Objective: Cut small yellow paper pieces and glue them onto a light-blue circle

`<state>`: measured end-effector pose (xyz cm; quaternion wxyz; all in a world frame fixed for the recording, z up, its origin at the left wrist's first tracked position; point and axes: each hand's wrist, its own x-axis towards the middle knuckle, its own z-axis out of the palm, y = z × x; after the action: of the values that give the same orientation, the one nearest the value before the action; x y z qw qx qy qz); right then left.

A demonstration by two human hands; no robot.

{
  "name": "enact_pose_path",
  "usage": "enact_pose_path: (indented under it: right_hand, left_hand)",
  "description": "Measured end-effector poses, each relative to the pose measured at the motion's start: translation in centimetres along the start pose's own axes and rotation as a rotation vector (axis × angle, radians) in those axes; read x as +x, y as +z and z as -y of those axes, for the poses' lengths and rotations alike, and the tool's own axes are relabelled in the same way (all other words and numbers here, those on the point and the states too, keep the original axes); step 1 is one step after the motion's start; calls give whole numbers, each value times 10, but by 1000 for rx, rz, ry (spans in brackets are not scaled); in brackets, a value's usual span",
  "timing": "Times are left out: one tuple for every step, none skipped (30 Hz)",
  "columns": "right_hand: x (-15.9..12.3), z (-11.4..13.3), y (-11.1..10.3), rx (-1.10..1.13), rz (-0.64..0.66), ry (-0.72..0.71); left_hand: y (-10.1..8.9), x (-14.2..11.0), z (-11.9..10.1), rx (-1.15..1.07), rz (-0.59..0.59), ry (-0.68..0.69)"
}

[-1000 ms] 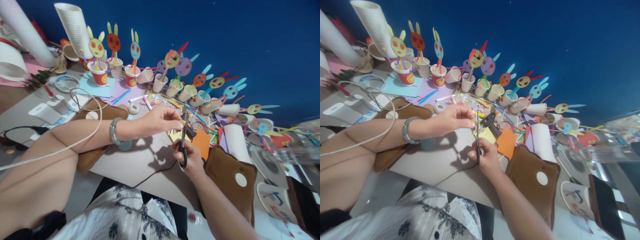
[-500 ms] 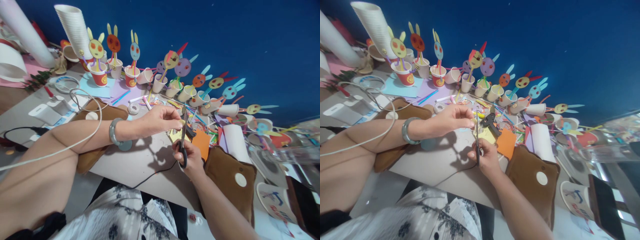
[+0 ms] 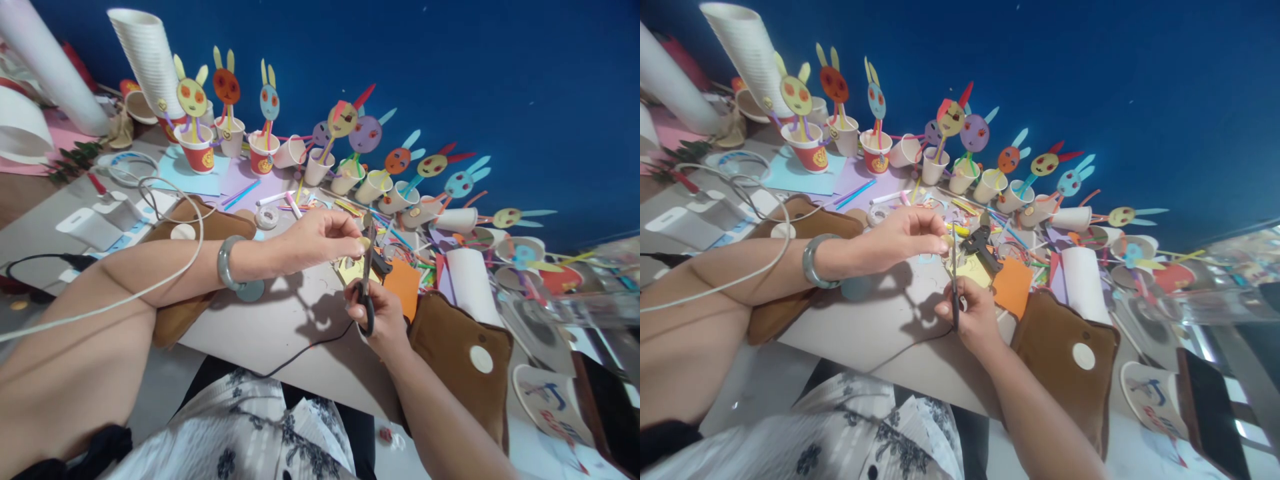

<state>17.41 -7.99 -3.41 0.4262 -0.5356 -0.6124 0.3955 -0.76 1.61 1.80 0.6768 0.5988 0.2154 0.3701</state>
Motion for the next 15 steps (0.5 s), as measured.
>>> enact_pose_path:
  right_hand:
    - [0, 0, 0, -1, 2, 2]
    - [0, 0, 0, -4, 0, 5]
    - [0, 0, 0, -6, -5, 8]
    - [0, 0, 0, -9, -8, 10]
    - [0, 0, 0, -10, -11, 10]
    - [0, -1, 0, -11, -11, 9]
    - [-1, -1, 0, -12, -10, 6]
    - [-1, -2, 0, -11, -9, 3]
    - [-1, -2, 0, -9, -9, 0]
    - [-1, -3, 0, -5, -11, -2]
    - [-1, -3, 0, 0, -12, -3]
    - [0, -3, 0, 4, -12, -2]
    - [0, -3, 1, 7, -9, 1]
    - [0, -2, 1, 10, -7, 3]
    - [0, -2, 1, 13, -5, 5]
  left_hand:
    - [0, 0, 0, 1, -1, 1]
    - [0, 0, -1, 2, -3, 2]
    - [0, 0, -1, 1, -5, 3]
    - [-1, 0, -1, 1, -6, 3]
    - [-1, 0, -1, 0, -6, 4]
    - [-1, 0, -1, 0, -6, 4]
    - [-1, 0, -1, 0, -4, 4]
    - [-1, 0, -1, 0, -2, 2]
    - [-1, 0, -1, 0, 0, 0]
    - [-1, 0, -2, 1, 1, -3]
    - [-1, 0, -2, 0, 1, -4]
    - [-1, 0, -2, 0, 0, -6]
    - [-1, 0, -2, -2, -3, -7]
    - [-1, 0, -2, -4, -6, -8]
    - [-1, 0, -2, -5, -9, -7]
